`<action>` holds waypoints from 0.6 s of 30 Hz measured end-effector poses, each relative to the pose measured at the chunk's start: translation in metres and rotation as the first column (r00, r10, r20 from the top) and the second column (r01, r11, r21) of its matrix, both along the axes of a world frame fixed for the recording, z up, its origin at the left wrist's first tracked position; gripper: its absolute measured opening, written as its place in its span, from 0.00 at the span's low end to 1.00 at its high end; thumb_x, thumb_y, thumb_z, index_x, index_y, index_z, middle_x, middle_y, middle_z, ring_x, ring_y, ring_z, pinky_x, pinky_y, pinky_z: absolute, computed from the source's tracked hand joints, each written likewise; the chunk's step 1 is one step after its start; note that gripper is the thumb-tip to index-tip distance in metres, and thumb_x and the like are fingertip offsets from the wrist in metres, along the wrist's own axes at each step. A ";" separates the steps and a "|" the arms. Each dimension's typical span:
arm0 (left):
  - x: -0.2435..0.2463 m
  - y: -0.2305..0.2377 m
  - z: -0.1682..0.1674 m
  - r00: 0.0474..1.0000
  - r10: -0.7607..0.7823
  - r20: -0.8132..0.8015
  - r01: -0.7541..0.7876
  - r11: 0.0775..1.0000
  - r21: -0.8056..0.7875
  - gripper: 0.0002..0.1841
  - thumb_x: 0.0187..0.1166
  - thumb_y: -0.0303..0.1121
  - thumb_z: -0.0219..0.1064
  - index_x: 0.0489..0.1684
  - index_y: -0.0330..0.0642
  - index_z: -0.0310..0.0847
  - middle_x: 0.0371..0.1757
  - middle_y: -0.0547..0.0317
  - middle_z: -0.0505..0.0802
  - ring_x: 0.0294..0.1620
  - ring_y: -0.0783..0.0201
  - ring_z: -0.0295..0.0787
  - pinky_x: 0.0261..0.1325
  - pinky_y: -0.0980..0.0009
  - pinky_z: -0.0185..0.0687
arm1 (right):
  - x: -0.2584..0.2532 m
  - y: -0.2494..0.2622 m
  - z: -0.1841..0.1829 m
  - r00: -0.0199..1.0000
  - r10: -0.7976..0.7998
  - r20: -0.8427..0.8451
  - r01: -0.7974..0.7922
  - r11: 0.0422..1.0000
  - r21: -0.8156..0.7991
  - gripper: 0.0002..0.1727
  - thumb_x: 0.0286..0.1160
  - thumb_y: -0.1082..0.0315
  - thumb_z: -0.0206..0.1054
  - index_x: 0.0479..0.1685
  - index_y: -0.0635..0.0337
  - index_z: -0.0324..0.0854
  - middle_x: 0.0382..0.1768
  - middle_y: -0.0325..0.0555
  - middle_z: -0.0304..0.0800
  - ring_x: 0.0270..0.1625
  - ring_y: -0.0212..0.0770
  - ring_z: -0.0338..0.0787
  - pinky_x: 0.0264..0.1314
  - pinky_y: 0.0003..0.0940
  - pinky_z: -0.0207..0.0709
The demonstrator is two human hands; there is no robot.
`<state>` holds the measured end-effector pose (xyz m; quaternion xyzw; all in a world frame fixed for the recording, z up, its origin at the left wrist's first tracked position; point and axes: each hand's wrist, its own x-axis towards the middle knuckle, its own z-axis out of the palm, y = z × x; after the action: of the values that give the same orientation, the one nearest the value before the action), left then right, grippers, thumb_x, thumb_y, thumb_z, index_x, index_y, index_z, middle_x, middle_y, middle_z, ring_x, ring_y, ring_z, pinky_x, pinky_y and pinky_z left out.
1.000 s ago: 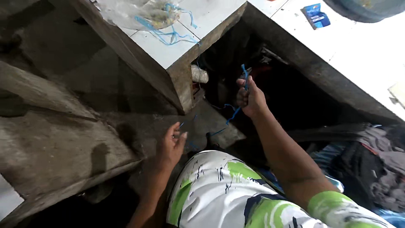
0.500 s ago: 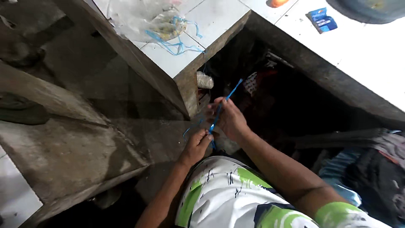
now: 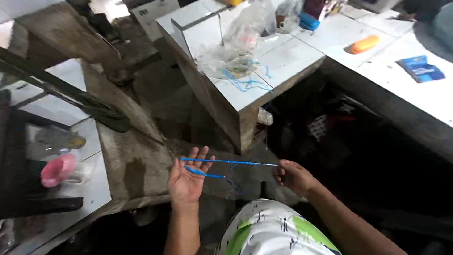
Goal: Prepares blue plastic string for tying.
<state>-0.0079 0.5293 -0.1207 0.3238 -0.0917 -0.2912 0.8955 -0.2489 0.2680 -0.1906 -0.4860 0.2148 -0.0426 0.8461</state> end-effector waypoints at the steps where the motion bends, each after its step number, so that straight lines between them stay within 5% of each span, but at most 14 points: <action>1: 0.003 0.002 0.003 0.998 0.055 -0.028 -0.056 0.997 -0.053 0.34 0.94 0.50 0.28 0.34 0.48 0.85 0.45 0.49 0.96 0.58 0.43 0.93 0.69 0.36 0.82 | 0.003 0.003 0.007 0.997 -0.064 0.042 0.058 0.989 0.135 0.20 0.88 0.50 0.50 0.47 0.53 0.83 0.50 0.45 0.92 0.49 0.41 0.92 0.53 0.39 0.87; 3: 0.004 0.004 0.006 0.992 0.097 -0.085 -0.106 0.989 -0.100 0.33 0.94 0.50 0.30 0.28 0.50 0.82 0.24 0.62 0.88 0.33 0.58 0.91 0.52 0.49 0.91 | 0.014 0.008 0.022 0.959 -0.198 0.201 0.104 0.911 0.400 0.29 0.91 0.46 0.44 0.61 0.57 0.85 0.70 0.55 0.87 0.73 0.55 0.85 0.78 0.55 0.77; 4: 0.002 0.003 0.004 0.990 0.086 -0.116 -0.098 0.991 -0.095 0.32 0.95 0.51 0.31 0.26 0.50 0.79 0.19 0.65 0.82 0.24 0.63 0.85 0.40 0.57 0.90 | 0.020 0.010 0.030 0.926 -0.282 0.252 0.128 0.860 0.493 0.30 0.90 0.44 0.47 0.54 0.56 0.89 0.65 0.54 0.90 0.72 0.55 0.86 0.80 0.58 0.75; 5: 0.000 0.001 0.000 0.987 0.070 -0.143 -0.079 0.995 -0.056 0.32 0.95 0.51 0.31 0.24 0.51 0.77 0.17 0.67 0.79 0.18 0.66 0.79 0.29 0.65 0.85 | 0.027 0.011 0.039 0.896 -0.352 0.272 0.160 0.825 0.542 0.29 0.88 0.41 0.50 0.38 0.51 0.91 0.48 0.48 0.95 0.60 0.50 0.92 0.74 0.56 0.80; 7: -0.007 -0.005 -0.010 0.983 0.056 -0.177 -0.037 0.993 0.108 0.30 0.95 0.48 0.32 0.19 0.53 0.72 0.13 0.70 0.73 0.11 0.70 0.68 0.16 0.73 0.71 | 0.038 0.013 0.058 0.848 -0.431 0.307 0.225 0.818 0.530 0.29 0.89 0.42 0.49 0.20 0.45 0.81 0.18 0.31 0.78 0.27 0.34 0.85 0.45 0.40 0.87; 9: -0.014 -0.007 -0.015 0.985 0.061 -0.162 -0.016 0.964 0.266 0.28 0.95 0.46 0.35 0.17 0.54 0.66 0.11 0.71 0.69 0.08 0.72 0.63 0.12 0.75 0.66 | 0.043 0.017 0.071 0.849 -0.440 0.294 0.321 0.869 0.376 0.27 0.92 0.48 0.44 0.19 0.43 0.72 0.13 0.27 0.64 0.17 0.28 0.69 0.27 0.28 0.74; 11: -0.014 -0.004 -0.014 0.991 0.088 -0.102 -0.043 0.926 0.375 0.26 0.96 0.44 0.37 0.18 0.54 0.65 0.11 0.71 0.67 0.07 0.72 0.61 0.11 0.76 0.65 | 0.043 0.023 0.075 0.869 -0.426 0.253 0.390 0.903 0.180 0.24 0.92 0.54 0.44 0.19 0.44 0.67 0.12 0.28 0.59 0.14 0.28 0.62 0.21 0.27 0.64; 16: -0.012 0.003 -0.023 0.982 0.169 -0.088 -0.098 0.842 0.531 0.23 0.96 0.43 0.42 0.22 0.52 0.65 0.10 0.71 0.64 0.07 0.72 0.57 0.10 0.76 0.62 | 0.039 0.035 0.044 0.894 -0.432 0.118 0.424 0.901 0.087 0.20 0.93 0.57 0.46 0.25 0.49 0.68 0.12 0.30 0.60 0.13 0.30 0.62 0.18 0.28 0.64; 18: -0.010 0.006 -0.027 0.983 0.176 -0.047 -0.119 0.817 0.564 0.21 0.96 0.41 0.43 0.24 0.50 0.67 0.13 0.68 0.69 0.09 0.69 0.65 0.14 0.71 0.73 | 0.038 0.033 0.041 0.901 -0.426 0.076 0.425 0.905 0.038 0.20 0.94 0.55 0.45 0.30 0.51 0.70 0.16 0.33 0.66 0.17 0.33 0.70 0.25 0.33 0.74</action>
<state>-0.0178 0.5351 -0.1474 0.5630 0.0660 -0.2502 0.7849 -0.2105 0.3012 -0.1494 -0.4166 0.2809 -0.2440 0.8295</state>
